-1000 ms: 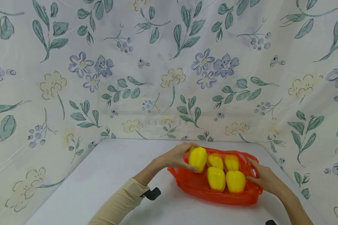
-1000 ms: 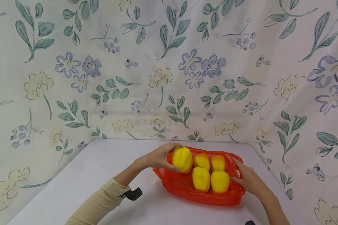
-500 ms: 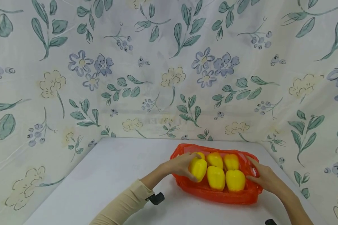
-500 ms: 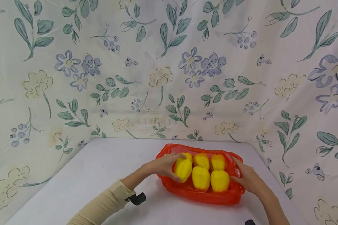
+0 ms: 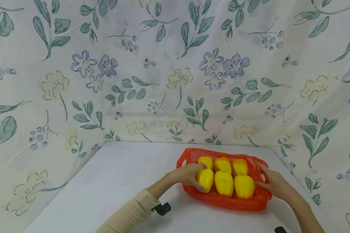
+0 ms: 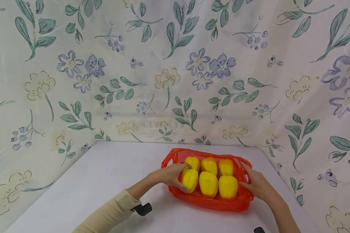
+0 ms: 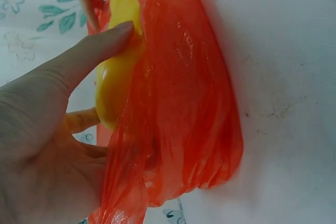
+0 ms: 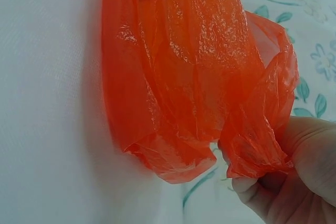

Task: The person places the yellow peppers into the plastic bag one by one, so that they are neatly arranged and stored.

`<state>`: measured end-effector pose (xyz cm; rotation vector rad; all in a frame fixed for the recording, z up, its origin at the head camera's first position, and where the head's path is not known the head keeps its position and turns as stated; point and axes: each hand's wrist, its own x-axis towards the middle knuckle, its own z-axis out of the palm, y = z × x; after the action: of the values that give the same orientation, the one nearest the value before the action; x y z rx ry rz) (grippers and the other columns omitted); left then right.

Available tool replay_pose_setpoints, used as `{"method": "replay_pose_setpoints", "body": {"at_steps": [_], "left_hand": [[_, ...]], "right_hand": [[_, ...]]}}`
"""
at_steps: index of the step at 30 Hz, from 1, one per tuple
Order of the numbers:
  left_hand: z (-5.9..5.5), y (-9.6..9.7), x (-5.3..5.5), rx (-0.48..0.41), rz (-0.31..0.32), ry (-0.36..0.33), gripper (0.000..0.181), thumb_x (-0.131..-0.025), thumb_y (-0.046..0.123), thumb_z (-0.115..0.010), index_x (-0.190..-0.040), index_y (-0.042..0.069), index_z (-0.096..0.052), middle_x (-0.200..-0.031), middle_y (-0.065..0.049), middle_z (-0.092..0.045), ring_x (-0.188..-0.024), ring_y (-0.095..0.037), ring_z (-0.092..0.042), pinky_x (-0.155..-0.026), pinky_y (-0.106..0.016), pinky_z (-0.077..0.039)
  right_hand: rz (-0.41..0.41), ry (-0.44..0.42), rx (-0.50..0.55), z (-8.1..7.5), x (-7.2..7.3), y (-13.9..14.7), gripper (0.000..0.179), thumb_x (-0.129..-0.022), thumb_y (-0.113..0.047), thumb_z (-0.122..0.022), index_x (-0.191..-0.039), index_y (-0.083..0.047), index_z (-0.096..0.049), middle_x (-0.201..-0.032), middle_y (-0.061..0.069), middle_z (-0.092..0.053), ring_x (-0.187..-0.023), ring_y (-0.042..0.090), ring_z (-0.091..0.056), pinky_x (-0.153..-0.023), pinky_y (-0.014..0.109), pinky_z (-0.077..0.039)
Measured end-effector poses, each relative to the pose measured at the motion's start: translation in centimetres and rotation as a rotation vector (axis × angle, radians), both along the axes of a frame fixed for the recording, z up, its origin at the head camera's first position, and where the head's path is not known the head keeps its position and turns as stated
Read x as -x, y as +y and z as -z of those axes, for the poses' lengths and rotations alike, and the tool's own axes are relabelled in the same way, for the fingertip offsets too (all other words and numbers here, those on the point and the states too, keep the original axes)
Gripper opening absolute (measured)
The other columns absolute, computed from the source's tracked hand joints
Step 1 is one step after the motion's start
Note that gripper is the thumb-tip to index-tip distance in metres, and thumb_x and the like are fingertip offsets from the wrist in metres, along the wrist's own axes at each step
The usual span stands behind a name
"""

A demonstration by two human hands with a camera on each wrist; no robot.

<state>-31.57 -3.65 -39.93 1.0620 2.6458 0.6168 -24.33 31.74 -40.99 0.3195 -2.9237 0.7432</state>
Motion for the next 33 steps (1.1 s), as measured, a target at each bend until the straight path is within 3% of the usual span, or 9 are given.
{"method": "replay_pose_setpoints", "body": {"at_steps": [17,26,33], "left_hand": [[1.7,0.4,0.2,0.051,-0.049,0.048,0.077,-0.075,0.043,-0.083,-0.135,0.026,-0.038,-0.122,-0.004,-0.049,-0.098,-0.010,-0.052,-0.085,-0.024,-0.054],[1.7,0.1,0.2,0.043,-0.039,0.041,0.079,-0.076,0.042,-0.082,-0.139,0.024,-0.038,-0.123,-0.004,-0.051,-0.103,-0.011,-0.051,-0.088,-0.025,-0.054],[1.8,-0.5,0.0,0.007,-0.030,0.038,0.093,-0.077,0.048,-0.079,-0.151,0.025,-0.028,-0.139,-0.004,-0.049,-0.117,-0.013,-0.050,-0.097,-0.034,-0.053]], "right_hand": [[0.028,-0.050,0.026,-0.2,-0.1,-0.3,0.087,-0.082,-0.023,-0.078,-0.149,0.004,-0.029,-0.126,0.029,-0.058,-0.100,0.031,-0.062,-0.075,0.040,-0.061],[0.025,-0.049,0.030,-0.1,0.0,-0.1,0.088,-0.081,-0.025,-0.079,-0.148,0.005,-0.029,-0.125,0.029,-0.058,-0.100,0.032,-0.062,-0.076,0.041,-0.061],[0.024,-0.049,0.026,0.0,0.0,0.0,0.087,-0.082,-0.025,-0.078,-0.148,0.003,-0.030,-0.126,0.029,-0.059,-0.101,0.032,-0.062,-0.077,0.040,-0.061]]}}
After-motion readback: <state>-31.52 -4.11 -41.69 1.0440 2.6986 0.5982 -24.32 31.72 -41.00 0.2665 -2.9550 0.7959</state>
